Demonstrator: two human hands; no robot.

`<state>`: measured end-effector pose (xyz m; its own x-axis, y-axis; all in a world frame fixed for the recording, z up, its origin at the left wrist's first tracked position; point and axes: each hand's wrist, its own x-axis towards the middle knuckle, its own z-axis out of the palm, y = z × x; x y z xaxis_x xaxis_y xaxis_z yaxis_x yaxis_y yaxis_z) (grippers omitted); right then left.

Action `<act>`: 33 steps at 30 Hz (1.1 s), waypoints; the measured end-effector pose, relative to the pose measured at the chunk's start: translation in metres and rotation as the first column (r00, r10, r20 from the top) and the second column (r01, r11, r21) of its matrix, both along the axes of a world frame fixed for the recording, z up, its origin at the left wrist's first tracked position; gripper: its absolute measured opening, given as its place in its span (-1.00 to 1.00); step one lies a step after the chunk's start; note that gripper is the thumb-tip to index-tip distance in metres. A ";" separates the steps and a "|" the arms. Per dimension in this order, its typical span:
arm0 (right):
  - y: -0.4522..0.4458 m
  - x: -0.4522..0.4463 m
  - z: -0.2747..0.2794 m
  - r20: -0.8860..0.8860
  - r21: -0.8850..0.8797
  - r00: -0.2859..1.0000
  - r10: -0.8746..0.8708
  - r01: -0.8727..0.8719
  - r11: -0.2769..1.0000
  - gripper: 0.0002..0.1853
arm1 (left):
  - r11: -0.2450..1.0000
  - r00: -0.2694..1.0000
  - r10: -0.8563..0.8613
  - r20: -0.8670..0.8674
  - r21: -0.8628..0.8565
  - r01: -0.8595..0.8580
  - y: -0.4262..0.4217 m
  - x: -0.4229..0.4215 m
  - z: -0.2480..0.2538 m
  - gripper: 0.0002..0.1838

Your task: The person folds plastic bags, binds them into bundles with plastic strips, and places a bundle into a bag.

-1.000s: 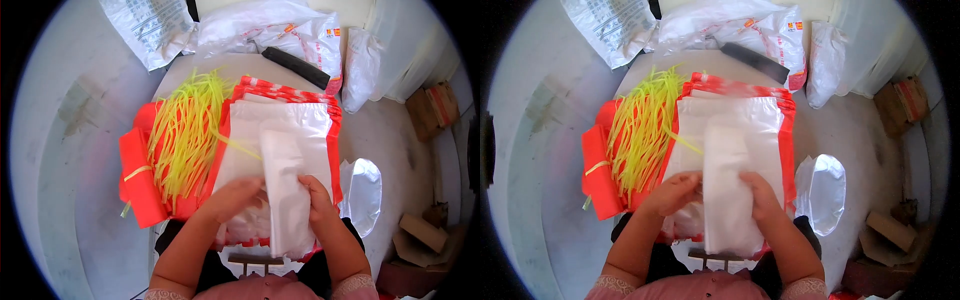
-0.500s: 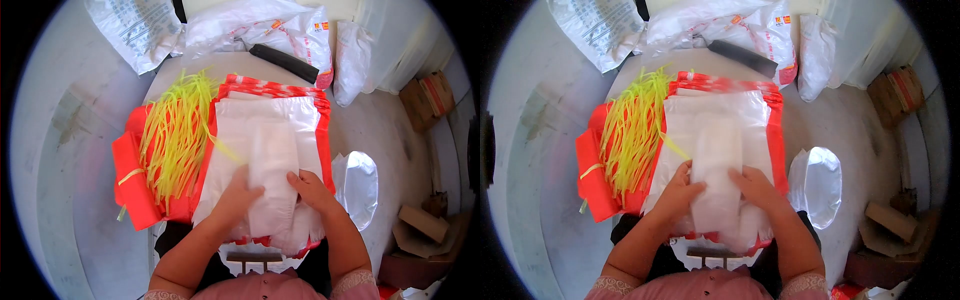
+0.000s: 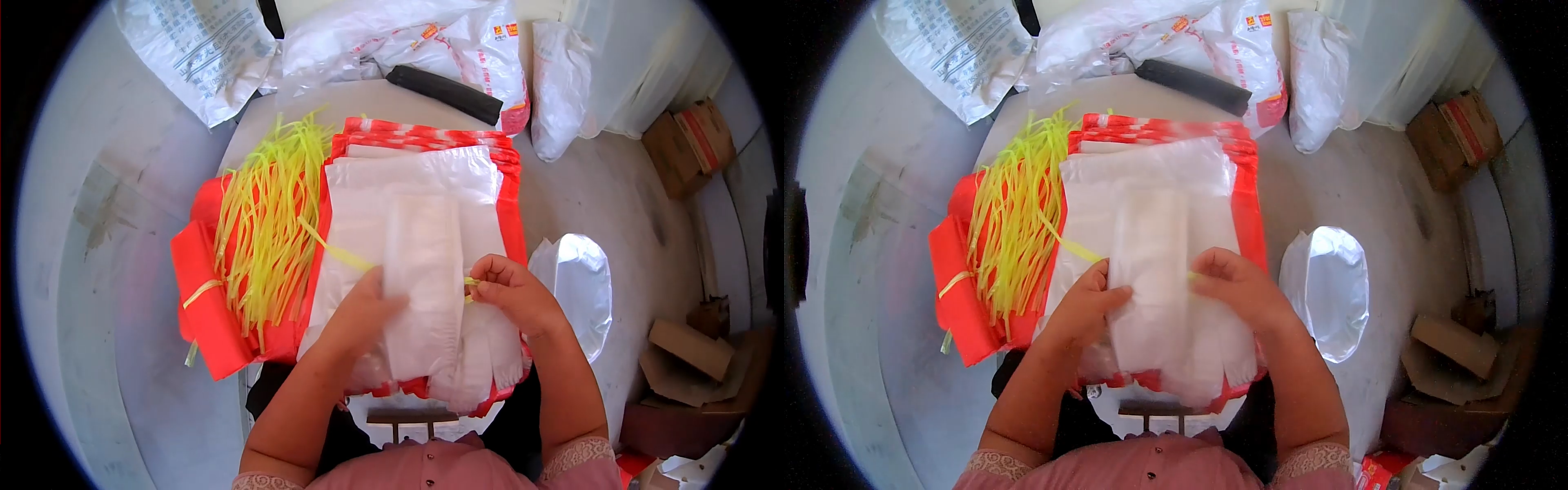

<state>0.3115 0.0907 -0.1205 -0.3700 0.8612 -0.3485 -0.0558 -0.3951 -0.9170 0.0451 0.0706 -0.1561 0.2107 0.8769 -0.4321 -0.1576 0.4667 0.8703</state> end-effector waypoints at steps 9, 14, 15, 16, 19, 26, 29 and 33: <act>0.001 0.026 0.024 0.709 0.222 0.702 0.063 -0.307 0.925 -0.78 | 0.999 1.000 -0.007 0.012 0.035 0.006 -0.002 0.003 -0.003 -0.39; 0.008 0.042 0.034 0.767 0.153 0.615 0.184 -0.454 0.878 -0.82 | 0.997 1.000 0.018 -0.021 0.072 -0.016 -0.003 0.006 -0.009 -0.35; 0.009 0.045 0.029 0.636 0.218 0.743 0.209 -0.432 0.875 -0.83 | 0.995 0.999 0.029 -0.032 0.094 -0.026 -0.003 0.007 -0.012 -0.35; 0.009 0.047 0.025 0.482 0.279 0.845 0.233 -0.400 0.873 -0.84 | 0.993 0.998 0.040 -0.042 0.117 -0.035 -0.003 0.007 -0.014 -0.34; 0.006 0.024 0.020 0.278 0.564 0.952 0.126 -0.268 0.781 -0.86 | 0.992 0.997 0.047 -0.067 0.122 -0.039 -0.003 0.008 -0.021 -0.35; 0.004 -0.013 0.006 0.463 0.765 0.886 0.034 -0.419 0.490 -0.62 | 0.990 0.981 -0.027 -0.192 0.134 0.053 -0.001 0.008 -0.016 -0.29; 0.002 -0.036 0.006 0.540 0.755 0.841 -0.026 -0.470 0.457 -0.62 | 0.951 0.927 0.010 -0.376 0.291 0.108 -0.002 0.008 -0.026 -0.25; 0.005 -0.049 -0.002 0.540 0.769 0.839 -0.069 -0.458 0.446 -0.67 | 0.843 0.746 0.160 -0.646 0.483 0.237 -0.004 0.003 -0.016 -0.30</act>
